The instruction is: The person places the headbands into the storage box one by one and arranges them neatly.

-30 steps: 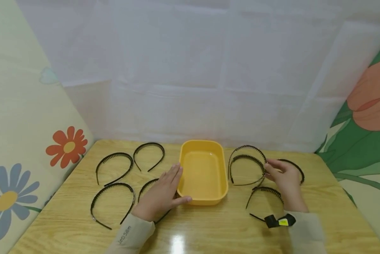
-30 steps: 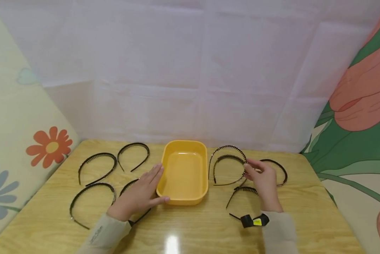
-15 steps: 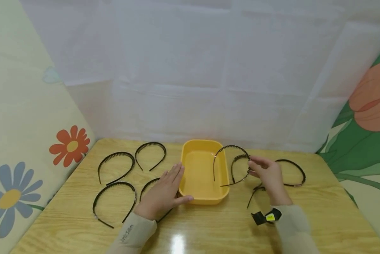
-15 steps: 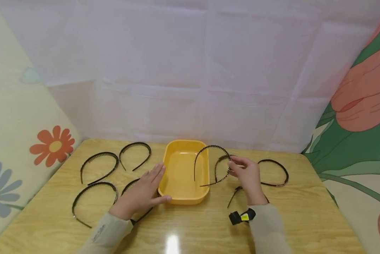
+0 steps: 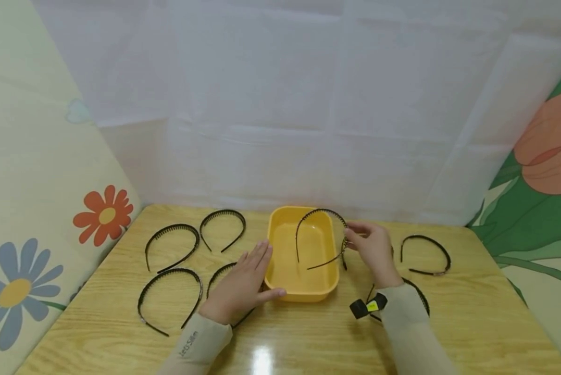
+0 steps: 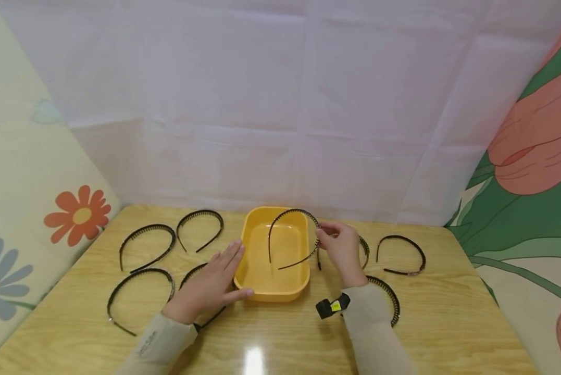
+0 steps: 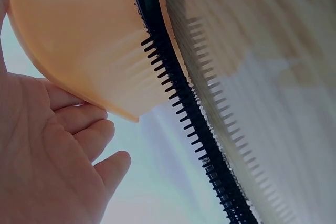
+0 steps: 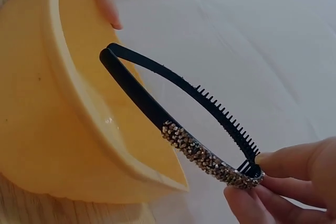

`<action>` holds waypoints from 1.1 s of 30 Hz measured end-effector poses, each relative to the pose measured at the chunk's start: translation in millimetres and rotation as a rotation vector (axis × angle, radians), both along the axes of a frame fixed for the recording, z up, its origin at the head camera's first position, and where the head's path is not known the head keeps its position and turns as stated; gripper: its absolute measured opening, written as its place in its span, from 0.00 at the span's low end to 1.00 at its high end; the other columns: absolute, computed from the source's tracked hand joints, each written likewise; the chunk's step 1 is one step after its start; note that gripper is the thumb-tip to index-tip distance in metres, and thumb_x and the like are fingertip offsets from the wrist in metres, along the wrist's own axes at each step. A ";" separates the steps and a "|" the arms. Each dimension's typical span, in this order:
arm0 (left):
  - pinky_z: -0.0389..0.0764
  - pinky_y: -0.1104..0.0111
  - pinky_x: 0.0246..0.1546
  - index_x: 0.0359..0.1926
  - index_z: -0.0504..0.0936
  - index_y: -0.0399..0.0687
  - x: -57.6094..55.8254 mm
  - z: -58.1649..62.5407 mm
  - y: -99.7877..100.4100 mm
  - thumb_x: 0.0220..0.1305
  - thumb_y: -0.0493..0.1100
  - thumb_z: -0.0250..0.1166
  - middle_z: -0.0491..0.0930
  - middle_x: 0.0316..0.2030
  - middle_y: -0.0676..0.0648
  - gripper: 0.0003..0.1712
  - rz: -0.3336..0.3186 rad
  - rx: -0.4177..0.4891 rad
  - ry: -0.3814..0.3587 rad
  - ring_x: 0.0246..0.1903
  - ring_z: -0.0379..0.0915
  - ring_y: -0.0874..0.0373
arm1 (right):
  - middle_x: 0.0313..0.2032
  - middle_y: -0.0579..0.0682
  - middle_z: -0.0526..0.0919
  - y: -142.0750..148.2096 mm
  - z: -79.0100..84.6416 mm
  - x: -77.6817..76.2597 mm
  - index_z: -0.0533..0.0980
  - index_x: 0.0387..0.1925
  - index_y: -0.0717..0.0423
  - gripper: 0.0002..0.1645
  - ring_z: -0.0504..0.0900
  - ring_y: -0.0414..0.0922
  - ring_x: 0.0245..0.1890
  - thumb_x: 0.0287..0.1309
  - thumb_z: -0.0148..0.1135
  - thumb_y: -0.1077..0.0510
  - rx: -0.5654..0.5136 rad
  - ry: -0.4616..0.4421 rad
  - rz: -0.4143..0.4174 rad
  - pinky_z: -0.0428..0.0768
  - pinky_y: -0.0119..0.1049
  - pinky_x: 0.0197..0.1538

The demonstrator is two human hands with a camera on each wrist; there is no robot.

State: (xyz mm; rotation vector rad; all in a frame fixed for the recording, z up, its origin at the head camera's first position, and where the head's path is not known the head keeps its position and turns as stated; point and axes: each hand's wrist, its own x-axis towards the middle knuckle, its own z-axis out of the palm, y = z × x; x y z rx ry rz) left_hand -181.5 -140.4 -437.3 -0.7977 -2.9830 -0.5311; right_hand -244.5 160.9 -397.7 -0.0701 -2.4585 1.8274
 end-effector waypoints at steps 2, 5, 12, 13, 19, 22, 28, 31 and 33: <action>0.44 0.48 0.77 0.79 0.45 0.34 -0.1 -0.9 -0.5 0.66 0.77 0.51 0.40 0.79 0.36 0.62 0.001 0.000 -0.002 0.79 0.35 0.44 | 0.51 0.62 0.84 -5.6 -1.0 -2.9 0.80 0.58 0.63 0.19 0.87 0.51 0.45 0.68 0.65 0.61 0.021 0.007 0.000 0.88 0.36 0.45; 0.45 0.48 0.77 0.79 0.45 0.34 0.2 -2.0 -1.1 0.66 0.77 0.51 0.40 0.79 0.36 0.62 0.003 -0.003 -0.001 0.79 0.35 0.44 | 0.48 0.63 0.85 -14.2 -3.0 -8.0 0.81 0.56 0.64 0.18 0.88 0.50 0.41 0.67 0.66 0.62 0.049 0.033 0.004 0.89 0.36 0.43; 0.44 0.49 0.78 0.79 0.44 0.34 0.3 -2.1 -0.6 0.66 0.77 0.51 0.40 0.79 0.37 0.62 0.004 0.000 -0.001 0.79 0.34 0.45 | 0.47 0.65 0.85 -31.1 -2.4 -17.7 0.82 0.52 0.68 0.16 0.88 0.53 0.40 0.65 0.66 0.65 0.085 0.065 0.021 0.89 0.36 0.41; 0.44 0.49 0.78 0.79 0.45 0.34 0.4 -2.0 -0.5 0.66 0.76 0.52 0.40 0.79 0.36 0.62 0.004 0.004 0.000 0.79 0.35 0.44 | 0.47 0.66 0.85 -32.7 -1.8 -19.2 0.82 0.52 0.68 0.16 0.88 0.54 0.40 0.65 0.65 0.65 0.099 0.066 0.028 0.89 0.36 0.41; 0.44 0.49 0.77 0.79 0.46 0.33 -0.1 -2.3 -0.5 0.66 0.75 0.55 0.41 0.79 0.36 0.61 0.006 0.009 0.006 0.79 0.36 0.44 | 0.46 0.63 0.86 -38.5 -1.8 -28.9 0.83 0.51 0.66 0.14 0.88 0.52 0.37 0.66 0.64 0.64 0.248 0.057 0.072 0.89 0.38 0.39; 0.44 0.49 0.77 0.79 0.45 0.33 -0.1 -1.8 -0.4 0.66 0.75 0.54 0.40 0.79 0.36 0.61 0.005 0.009 0.003 0.79 0.35 0.44 | 0.45 0.61 0.86 -40.5 -2.4 -32.0 0.83 0.50 0.66 0.14 0.87 0.51 0.37 0.66 0.64 0.64 0.309 0.049 0.085 0.88 0.39 0.40; 0.44 0.49 0.78 0.79 0.45 0.33 -0.6 -2.3 0.0 0.67 0.74 0.55 0.40 0.79 0.37 0.61 0.007 0.006 -0.005 0.79 0.35 0.45 | 0.43 0.60 0.86 -46.3 -2.4 -34.8 0.83 0.49 0.66 0.12 0.86 0.52 0.38 0.66 0.65 0.64 0.386 0.051 0.117 0.88 0.41 0.41; 0.44 0.49 0.78 0.79 0.45 0.33 -0.3 -1.7 0.0 0.67 0.73 0.55 0.40 0.79 0.37 0.61 0.006 0.011 -0.008 0.79 0.35 0.45 | 0.42 0.59 0.86 -49.5 -3.0 -36.2 0.84 0.47 0.66 0.12 0.86 0.53 0.40 0.66 0.66 0.63 0.451 0.083 0.145 0.87 0.44 0.43; 0.44 0.49 0.78 0.79 0.45 0.33 -0.1 -1.7 -0.1 0.67 0.73 0.55 0.40 0.79 0.36 0.61 0.004 0.012 -0.010 0.79 0.35 0.44 | 0.43 0.59 0.86 -51.7 -3.5 -36.8 0.84 0.46 0.66 0.11 0.85 0.54 0.43 0.66 0.66 0.63 0.490 0.095 0.162 0.87 0.45 0.45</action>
